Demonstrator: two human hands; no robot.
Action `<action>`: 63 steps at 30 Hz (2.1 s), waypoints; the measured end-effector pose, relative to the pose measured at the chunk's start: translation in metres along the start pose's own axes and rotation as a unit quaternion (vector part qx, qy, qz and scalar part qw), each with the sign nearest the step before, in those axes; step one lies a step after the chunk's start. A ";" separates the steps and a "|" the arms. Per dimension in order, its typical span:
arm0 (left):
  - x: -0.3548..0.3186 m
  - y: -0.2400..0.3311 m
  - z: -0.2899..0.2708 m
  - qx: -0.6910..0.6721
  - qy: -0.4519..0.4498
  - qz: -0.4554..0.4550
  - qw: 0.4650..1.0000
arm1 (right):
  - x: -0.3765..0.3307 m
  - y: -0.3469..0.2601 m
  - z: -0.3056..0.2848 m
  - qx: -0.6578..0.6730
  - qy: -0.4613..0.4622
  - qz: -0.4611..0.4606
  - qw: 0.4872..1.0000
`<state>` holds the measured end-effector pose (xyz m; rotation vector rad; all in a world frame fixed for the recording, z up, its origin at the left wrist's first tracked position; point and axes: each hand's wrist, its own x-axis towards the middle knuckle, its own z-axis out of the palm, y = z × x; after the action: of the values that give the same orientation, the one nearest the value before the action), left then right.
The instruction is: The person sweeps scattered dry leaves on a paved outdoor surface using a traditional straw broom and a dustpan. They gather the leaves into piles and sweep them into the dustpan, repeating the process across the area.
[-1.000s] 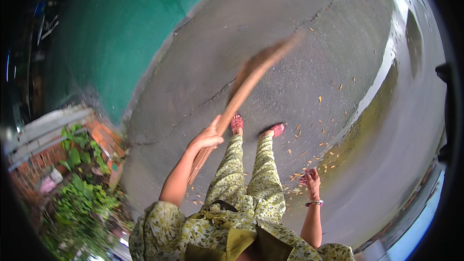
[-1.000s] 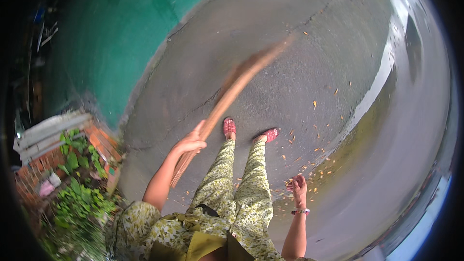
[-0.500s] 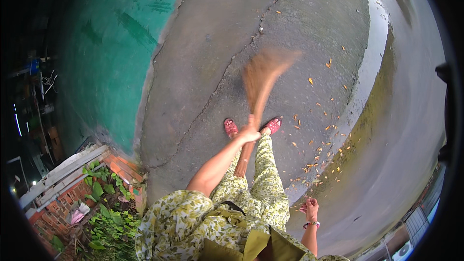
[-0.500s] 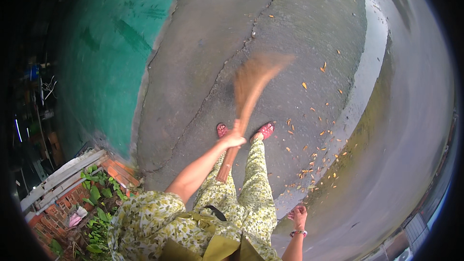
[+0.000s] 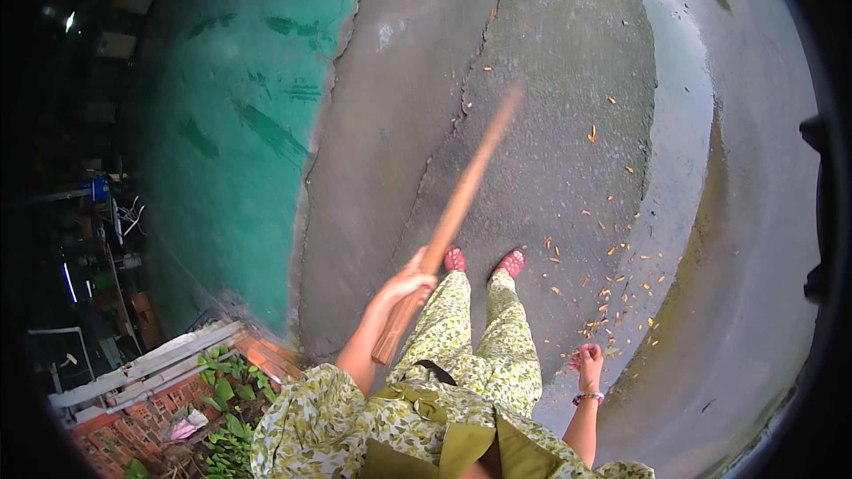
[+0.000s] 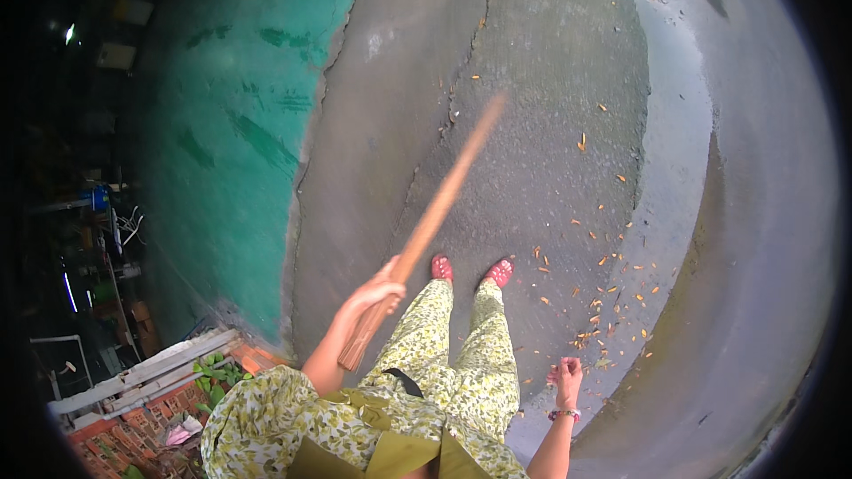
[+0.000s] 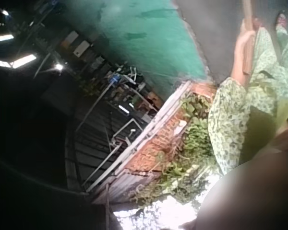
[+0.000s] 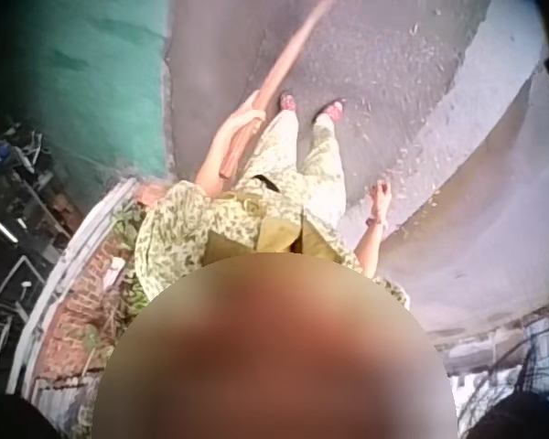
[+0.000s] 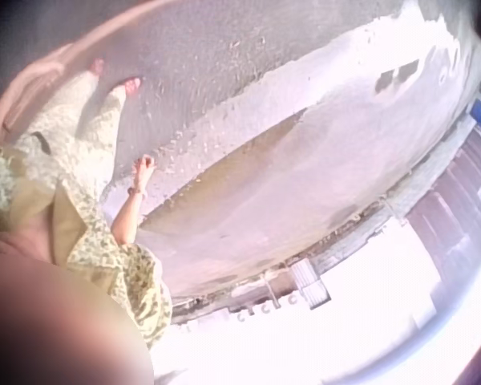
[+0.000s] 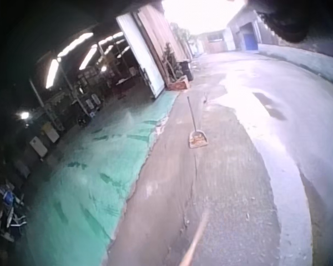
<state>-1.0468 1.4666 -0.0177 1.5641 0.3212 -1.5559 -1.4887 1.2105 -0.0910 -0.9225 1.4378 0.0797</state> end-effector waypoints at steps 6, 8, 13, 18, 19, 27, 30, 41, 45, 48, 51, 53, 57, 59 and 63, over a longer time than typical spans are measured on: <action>0.072 -0.018 -0.139 -0.190 0.183 0.003 0.965 | -0.033 0.032 0.008 0.033 0.038 0.054 0.997; 0.120 0.017 -0.134 -0.194 0.165 0.004 0.967 | -0.042 0.052 0.011 0.049 0.071 0.097 0.992; 0.186 0.048 0.018 0.196 0.115 -0.064 0.972 | -0.066 0.084 0.036 0.060 0.128 0.204 0.969; 0.170 0.133 0.049 0.364 -0.055 -0.077 0.927 | -0.045 0.006 0.098 -0.055 0.039 0.169 0.983; 0.173 0.138 0.019 0.394 -0.037 -0.055 0.917 | -0.035 -0.019 0.110 -0.050 0.031 0.142 0.988; 0.056 0.144 -0.162 -0.052 0.064 -0.065 0.994 | 0.040 -0.185 0.181 0.042 -0.012 -0.057 0.997; 0.078 0.123 -0.198 -0.119 0.154 -0.053 0.979 | 0.030 -0.209 0.192 0.047 -0.018 -0.059 0.997; 0.196 0.162 -0.058 0.221 -0.212 0.004 0.952 | 0.029 -0.202 0.247 -0.047 0.001 -0.135 0.990; 0.144 0.200 -0.033 0.129 -0.258 -0.009 0.958 | 0.049 -0.255 0.245 -0.107 -0.034 -0.172 0.979; 0.113 0.163 -0.070 0.223 -0.132 0.136 0.956 | 0.051 -0.268 0.224 -0.035 -0.007 -0.135 0.990; 0.075 0.136 -0.118 0.184 -0.007 0.107 0.977 | 0.061 -0.239 0.193 0.041 0.031 -0.073 0.996; 0.036 0.155 -0.135 0.077 0.028 -0.068 0.994 | 0.056 -0.205 0.179 0.050 0.049 -0.025 0.997; 0.064 0.109 -0.166 0.164 0.111 -0.135 0.971 | 0.040 -0.137 0.170 -0.008 0.045 0.062 0.997; 0.077 0.108 -0.166 0.315 0.082 -0.186 0.927 | 0.035 -0.113 0.174 -0.047 0.018 0.092 0.995; 0.064 0.163 -0.181 0.424 -0.003 -0.160 0.891 | 0.034 -0.124 0.186 -0.127 -0.036 0.086 0.988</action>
<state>-0.7963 1.4768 -0.0424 2.2445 -0.1574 -2.1202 -1.2632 1.2199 -0.0850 -0.9884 1.4587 0.4286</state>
